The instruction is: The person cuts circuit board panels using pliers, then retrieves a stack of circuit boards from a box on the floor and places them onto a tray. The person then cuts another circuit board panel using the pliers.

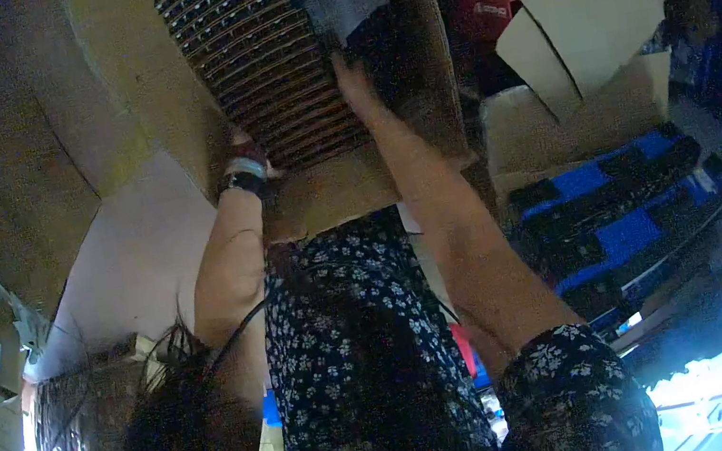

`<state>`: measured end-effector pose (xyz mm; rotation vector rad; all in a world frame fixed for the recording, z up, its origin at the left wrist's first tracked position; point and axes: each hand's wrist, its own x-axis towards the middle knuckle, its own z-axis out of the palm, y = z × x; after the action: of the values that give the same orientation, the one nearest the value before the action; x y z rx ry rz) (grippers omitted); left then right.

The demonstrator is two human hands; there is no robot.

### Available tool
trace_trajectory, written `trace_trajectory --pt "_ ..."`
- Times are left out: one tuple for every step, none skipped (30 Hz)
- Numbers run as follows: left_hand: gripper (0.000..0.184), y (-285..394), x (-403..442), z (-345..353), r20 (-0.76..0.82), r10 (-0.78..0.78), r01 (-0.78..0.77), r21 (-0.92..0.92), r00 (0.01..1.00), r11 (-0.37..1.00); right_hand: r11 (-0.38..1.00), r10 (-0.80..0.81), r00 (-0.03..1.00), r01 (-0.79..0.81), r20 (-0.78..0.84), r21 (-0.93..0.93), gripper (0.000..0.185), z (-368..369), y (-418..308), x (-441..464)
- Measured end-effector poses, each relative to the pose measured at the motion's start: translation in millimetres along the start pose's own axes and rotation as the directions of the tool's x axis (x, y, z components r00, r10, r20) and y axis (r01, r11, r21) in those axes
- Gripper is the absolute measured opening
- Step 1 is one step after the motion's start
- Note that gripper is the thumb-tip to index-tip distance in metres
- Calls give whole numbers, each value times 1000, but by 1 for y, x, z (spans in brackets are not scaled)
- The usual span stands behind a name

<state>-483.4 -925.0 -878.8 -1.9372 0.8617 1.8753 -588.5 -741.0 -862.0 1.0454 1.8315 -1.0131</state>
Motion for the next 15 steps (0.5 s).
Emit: trace_trajectory --pt "70 5 3 -5 -10 -21 22 91 1000 996 1000 5 1000 -5 3 1 77 2 -7 1" --pt "72 9 5 -9 -21 -46 49 183 999 982 999 -43 997 44 59 -2 78 1 -14 1" --pt "74 10 11 -10 -32 -69 75 272 997 959 996 -93 989 94 112 -4 79 1 -18 5" --pt "75 13 20 -5 -42 -90 99 355 995 930 989 -147 975 150 165 -4 80 -1 -21 7" --pt "77 18 30 4 -50 -108 119 433 993 893 988 -149 975 152 163 -5 80 -2 -21 11" --pt "79 23 36 5 -61 -125 138 510 990 849 996 -86 982 81 168 33 84 -3 -17 13" --pt "80 21 33 -6 -74 -141 158 583 987 797 997 -21 984 8 175 72 89 -4 -14 15" --pt "82 28 34 -14 -89 -155 176 651 984 738 992 43 982 -65 186 111 94 -4 -7 21" --pt "83 27 35 -15 -107 -167 193 714 980 673 991 45 981 -67 187 112 94 -3 1 27" --pt "85 32 44 -13 -127 -179 211 771 976 600 997 12 984 -25 177 70 92 -2 19 41" --pt "87 31 37 -11 -147 -190 227 821 971 523 999 -21 986 17 167 27 91 -2 33 50" --pt "87 30 31 -11 -147 -196 230 822 970 521 998 -54 986 58 156 -18 90 -3 46 60" --pt "87 40 -5 -1 -48 -167 141 787 985 601 998 -49 987 53 155 -22 90 -11 43 46" --pt "87 51 -42 8 45 -128 54 737 991 674 997 -69 984 63 163 42 91 -25 24 12" --pt "89 56 -61 16 137 -76 -36 674 988 738 991 -94 981 76 169 109 92 -39 0 -24"
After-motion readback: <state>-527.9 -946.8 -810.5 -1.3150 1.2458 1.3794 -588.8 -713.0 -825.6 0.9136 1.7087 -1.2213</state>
